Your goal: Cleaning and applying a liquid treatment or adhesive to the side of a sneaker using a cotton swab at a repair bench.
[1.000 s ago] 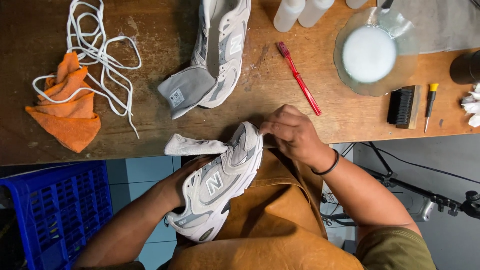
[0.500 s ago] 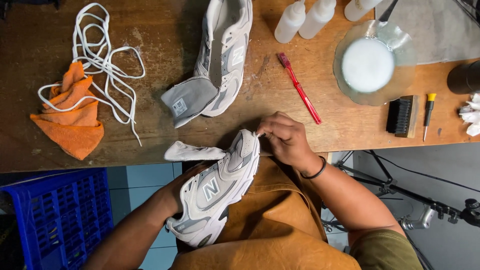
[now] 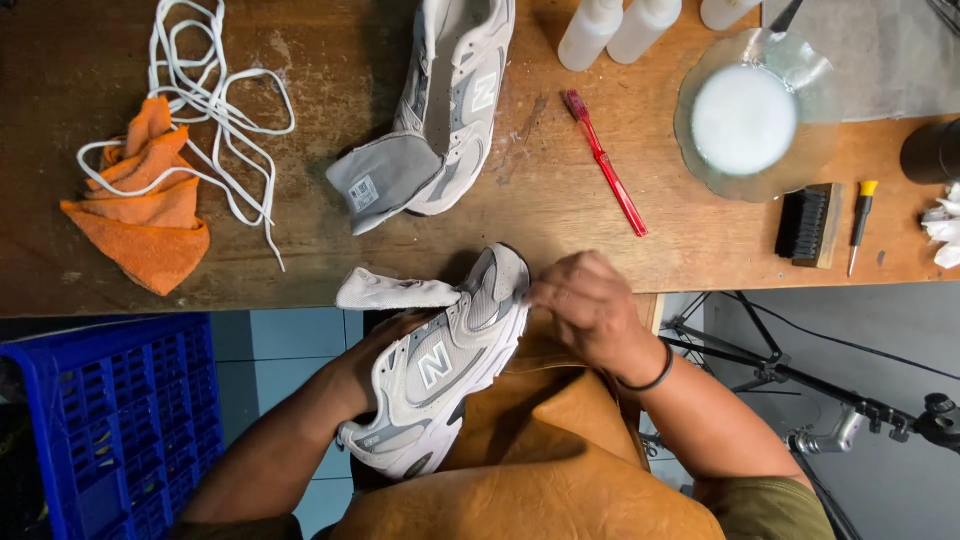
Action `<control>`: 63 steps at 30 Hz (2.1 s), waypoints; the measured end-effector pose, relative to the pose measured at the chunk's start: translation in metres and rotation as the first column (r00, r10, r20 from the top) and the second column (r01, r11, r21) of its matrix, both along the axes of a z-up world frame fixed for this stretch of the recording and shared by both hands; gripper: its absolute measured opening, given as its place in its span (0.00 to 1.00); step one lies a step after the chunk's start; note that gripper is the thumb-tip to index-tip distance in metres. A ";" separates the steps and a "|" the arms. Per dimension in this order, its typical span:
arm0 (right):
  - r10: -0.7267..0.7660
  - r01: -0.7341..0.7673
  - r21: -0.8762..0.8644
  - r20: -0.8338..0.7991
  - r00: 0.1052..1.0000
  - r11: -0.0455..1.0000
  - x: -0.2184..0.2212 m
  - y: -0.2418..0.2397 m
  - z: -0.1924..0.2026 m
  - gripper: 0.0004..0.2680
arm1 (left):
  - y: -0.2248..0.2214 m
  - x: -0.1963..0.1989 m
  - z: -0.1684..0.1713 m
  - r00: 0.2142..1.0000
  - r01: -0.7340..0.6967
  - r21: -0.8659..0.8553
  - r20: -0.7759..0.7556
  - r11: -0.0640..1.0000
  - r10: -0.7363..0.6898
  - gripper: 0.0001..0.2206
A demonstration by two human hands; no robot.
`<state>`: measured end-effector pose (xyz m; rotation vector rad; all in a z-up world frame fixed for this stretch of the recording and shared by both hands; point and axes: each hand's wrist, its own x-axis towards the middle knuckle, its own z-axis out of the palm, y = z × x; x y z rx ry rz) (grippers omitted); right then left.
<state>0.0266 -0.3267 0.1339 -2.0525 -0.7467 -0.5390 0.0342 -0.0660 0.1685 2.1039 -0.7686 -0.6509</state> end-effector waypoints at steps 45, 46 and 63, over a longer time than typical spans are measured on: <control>-0.145 0.148 -0.061 0.048 0.988 0.987 -0.040 0.000 0.025 0.04 | -0.040 0.076 -0.107 0.971 0.159 0.154 0.156 0.975 -0.183 0.07; -0.185 0.193 -0.104 0.077 0.980 0.976 -0.037 -0.005 0.024 0.04 | -0.041 0.077 -0.104 0.970 0.158 0.154 0.162 0.975 -0.182 0.07; -0.371 0.374 0.092 -0.046 0.927 0.923 -0.041 -0.005 -0.017 0.07 | -0.030 0.082 -0.058 0.948 0.111 0.147 0.282 0.983 -0.149 0.10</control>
